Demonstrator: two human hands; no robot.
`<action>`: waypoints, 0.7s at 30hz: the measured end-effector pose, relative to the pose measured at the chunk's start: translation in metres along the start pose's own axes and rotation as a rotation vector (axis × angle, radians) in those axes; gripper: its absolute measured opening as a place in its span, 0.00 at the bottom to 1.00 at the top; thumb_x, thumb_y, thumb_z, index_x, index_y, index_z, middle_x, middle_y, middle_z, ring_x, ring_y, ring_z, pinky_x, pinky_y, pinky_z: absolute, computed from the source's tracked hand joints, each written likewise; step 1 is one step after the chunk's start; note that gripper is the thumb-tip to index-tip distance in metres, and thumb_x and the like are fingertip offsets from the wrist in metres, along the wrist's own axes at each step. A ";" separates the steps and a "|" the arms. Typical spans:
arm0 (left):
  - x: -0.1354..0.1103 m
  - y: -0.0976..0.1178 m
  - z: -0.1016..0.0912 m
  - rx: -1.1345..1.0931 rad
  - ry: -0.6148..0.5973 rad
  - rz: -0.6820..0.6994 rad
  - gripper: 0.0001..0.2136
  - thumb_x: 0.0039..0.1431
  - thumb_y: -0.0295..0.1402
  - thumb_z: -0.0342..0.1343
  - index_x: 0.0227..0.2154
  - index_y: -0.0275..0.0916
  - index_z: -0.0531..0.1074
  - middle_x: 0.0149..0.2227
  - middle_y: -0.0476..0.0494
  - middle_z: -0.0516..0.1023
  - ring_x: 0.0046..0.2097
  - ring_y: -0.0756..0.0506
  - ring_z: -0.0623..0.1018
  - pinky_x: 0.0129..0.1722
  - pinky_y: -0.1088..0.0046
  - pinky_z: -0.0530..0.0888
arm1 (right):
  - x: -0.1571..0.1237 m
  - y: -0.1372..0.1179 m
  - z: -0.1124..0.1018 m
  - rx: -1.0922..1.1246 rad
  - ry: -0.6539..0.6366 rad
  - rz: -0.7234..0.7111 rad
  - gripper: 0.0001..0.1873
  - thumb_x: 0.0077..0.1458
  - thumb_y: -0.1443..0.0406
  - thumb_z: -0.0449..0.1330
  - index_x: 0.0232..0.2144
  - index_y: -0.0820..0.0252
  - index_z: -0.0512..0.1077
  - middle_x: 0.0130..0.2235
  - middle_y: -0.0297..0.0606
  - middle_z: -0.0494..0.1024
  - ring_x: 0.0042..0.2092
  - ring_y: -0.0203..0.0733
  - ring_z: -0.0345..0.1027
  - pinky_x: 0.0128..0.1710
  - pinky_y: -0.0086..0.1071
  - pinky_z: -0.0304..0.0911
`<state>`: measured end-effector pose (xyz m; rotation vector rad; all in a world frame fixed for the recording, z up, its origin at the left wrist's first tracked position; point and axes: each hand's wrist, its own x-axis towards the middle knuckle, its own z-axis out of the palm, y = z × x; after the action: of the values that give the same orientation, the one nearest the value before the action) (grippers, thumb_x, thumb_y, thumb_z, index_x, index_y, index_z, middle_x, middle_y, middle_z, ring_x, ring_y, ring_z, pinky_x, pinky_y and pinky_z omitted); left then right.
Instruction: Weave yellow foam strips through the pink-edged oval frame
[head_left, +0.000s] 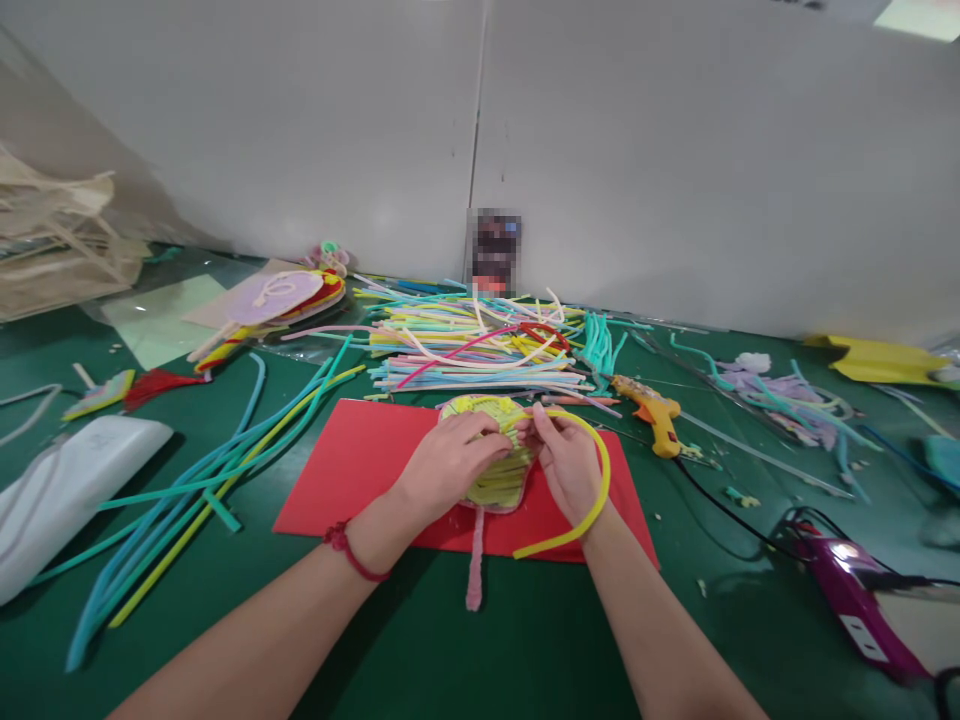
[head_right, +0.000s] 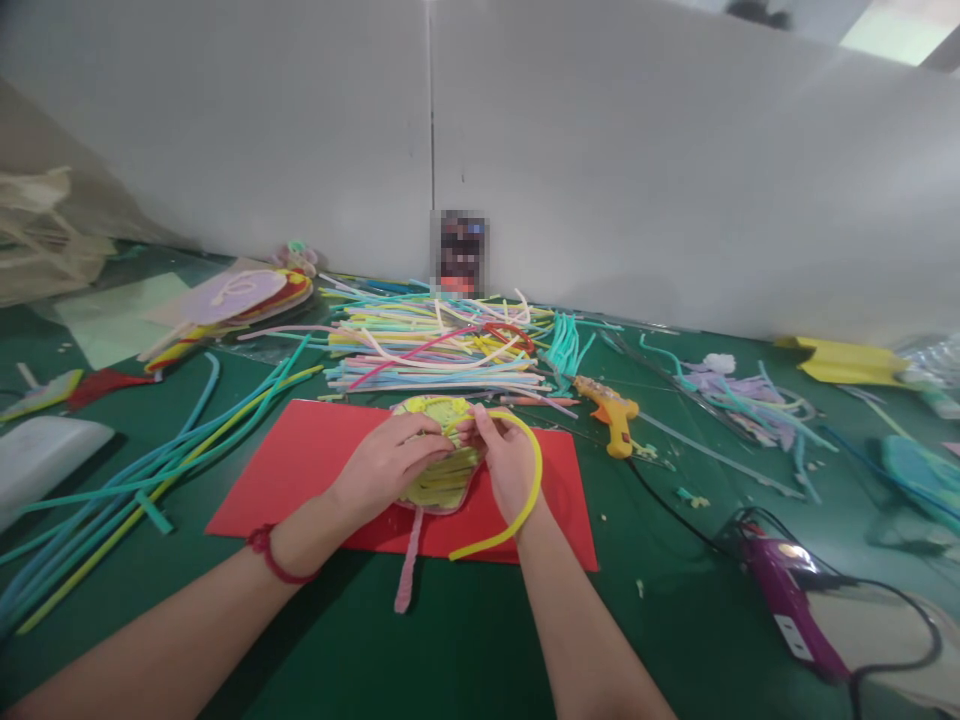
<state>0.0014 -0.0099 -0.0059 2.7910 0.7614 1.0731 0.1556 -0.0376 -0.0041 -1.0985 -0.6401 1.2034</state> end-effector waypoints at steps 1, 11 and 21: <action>0.001 0.001 -0.001 -0.013 -0.002 0.002 0.12 0.63 0.32 0.43 0.31 0.37 0.71 0.33 0.45 0.72 0.36 0.50 0.70 0.37 0.75 0.68 | 0.000 0.000 0.000 -0.006 0.000 -0.001 0.12 0.43 0.57 0.65 0.24 0.61 0.74 0.23 0.32 0.74 0.26 0.34 0.66 0.31 0.29 0.64; 0.004 0.004 -0.004 0.023 -0.082 -0.104 0.12 0.62 0.32 0.42 0.27 0.36 0.67 0.29 0.45 0.71 0.34 0.48 0.70 0.35 0.71 0.68 | -0.004 0.001 0.003 -0.019 0.013 -0.061 0.10 0.44 0.58 0.64 0.22 0.59 0.73 0.23 0.31 0.74 0.26 0.33 0.66 0.31 0.29 0.63; 0.003 0.005 -0.004 -0.098 -0.024 -0.185 0.11 0.62 0.33 0.43 0.27 0.37 0.67 0.28 0.47 0.70 0.33 0.49 0.70 0.33 0.74 0.68 | -0.004 0.000 0.003 -0.002 -0.031 -0.059 0.10 0.45 0.58 0.63 0.23 0.60 0.73 0.24 0.32 0.75 0.26 0.34 0.67 0.32 0.31 0.64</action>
<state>0.0030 -0.0137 0.0007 2.5888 0.9169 1.0132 0.1516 -0.0408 -0.0027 -1.0577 -0.6935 1.1712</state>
